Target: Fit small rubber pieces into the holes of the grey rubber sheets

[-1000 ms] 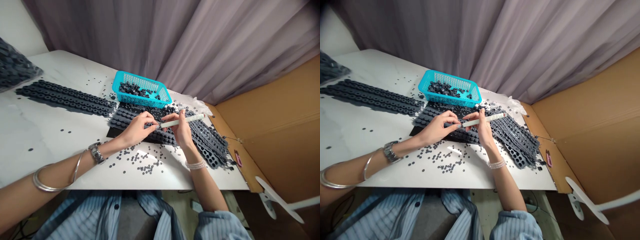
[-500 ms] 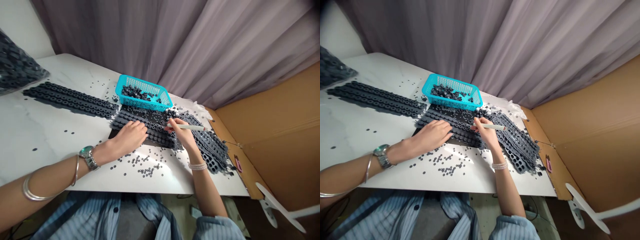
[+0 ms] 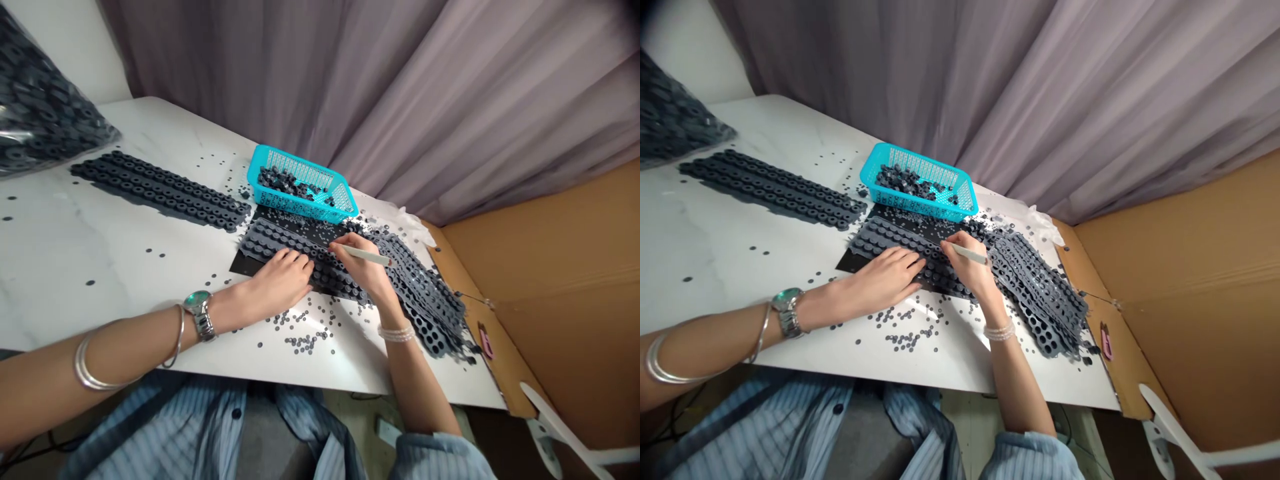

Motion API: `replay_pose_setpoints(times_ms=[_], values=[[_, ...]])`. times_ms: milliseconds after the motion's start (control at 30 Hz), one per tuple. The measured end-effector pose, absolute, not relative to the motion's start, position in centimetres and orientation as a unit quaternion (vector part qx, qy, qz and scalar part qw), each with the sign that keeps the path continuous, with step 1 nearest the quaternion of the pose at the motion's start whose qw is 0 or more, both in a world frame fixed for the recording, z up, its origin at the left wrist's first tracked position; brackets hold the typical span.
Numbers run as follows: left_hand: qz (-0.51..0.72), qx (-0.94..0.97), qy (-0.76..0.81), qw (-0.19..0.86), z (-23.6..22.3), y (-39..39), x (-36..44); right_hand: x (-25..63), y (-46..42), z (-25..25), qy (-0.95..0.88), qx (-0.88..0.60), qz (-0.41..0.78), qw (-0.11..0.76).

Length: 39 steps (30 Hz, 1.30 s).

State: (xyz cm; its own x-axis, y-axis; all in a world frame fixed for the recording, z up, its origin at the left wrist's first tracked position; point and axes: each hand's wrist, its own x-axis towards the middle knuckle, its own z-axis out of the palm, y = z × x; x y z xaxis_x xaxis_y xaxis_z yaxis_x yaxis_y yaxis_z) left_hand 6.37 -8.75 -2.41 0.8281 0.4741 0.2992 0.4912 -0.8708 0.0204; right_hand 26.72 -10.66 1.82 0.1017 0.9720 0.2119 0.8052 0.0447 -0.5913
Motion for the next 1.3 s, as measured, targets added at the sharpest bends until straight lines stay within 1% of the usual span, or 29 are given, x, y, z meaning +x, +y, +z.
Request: replay_pose_setpoints(times_ms=[100, 233, 300, 467, 767, 933, 1000, 1100, 1200, 1300], values=[[-0.143, -0.954, -0.262, 0.024, -2.3, -9.0, 6.4, 26.4, -10.2, 1.2, -0.668, -0.665, 0.115, 0.315], [-0.142, -0.953, -0.265, 0.029, -2.4, -9.1, 6.5, 26.1, -9.5, -0.6, -0.693, -0.607, 0.138, 0.365], [-0.144, -0.953, -0.265, 0.034, -2.5, -9.1, 6.6, 26.0, -9.2, -1.4, -0.707, -0.586, 0.135, 0.373], [-0.148, -0.952, -0.265, 0.044, -2.7, -9.1, 6.8, 25.9, -8.9, -2.1, -0.731, -0.574, 0.106, 0.354], [-0.15, -0.951, -0.259, 0.076, -2.8, -9.3, 6.6, 25.9, -8.5, -2.5, -0.78, -0.551, 0.073, 0.287], [-0.137, -0.953, -0.261, 0.063, -2.7, -9.3, 6.8, 25.5, -8.1, -2.8, -0.801, -0.539, 0.048, 0.256], [-0.131, -0.955, -0.261, 0.057, -2.6, -9.3, 6.9, 25.7, -7.8, -2.8, -0.79, -0.549, 0.033, 0.272], [-0.128, -0.956, -0.26, 0.05, -2.5, -9.3, 6.8, 26.7, -7.8, -2.3, -0.734, -0.6, 0.016, 0.317], [-0.132, -0.955, -0.26, 0.047, -2.6, -9.3, 6.7, 27.4, -8.5, -1.6, -0.703, -0.622, 0.039, 0.343], [-0.138, -0.954, -0.261, 0.051, -2.9, -9.2, 6.7, 27.2, -9.5, -1.1, -0.712, -0.602, 0.072, 0.353]])
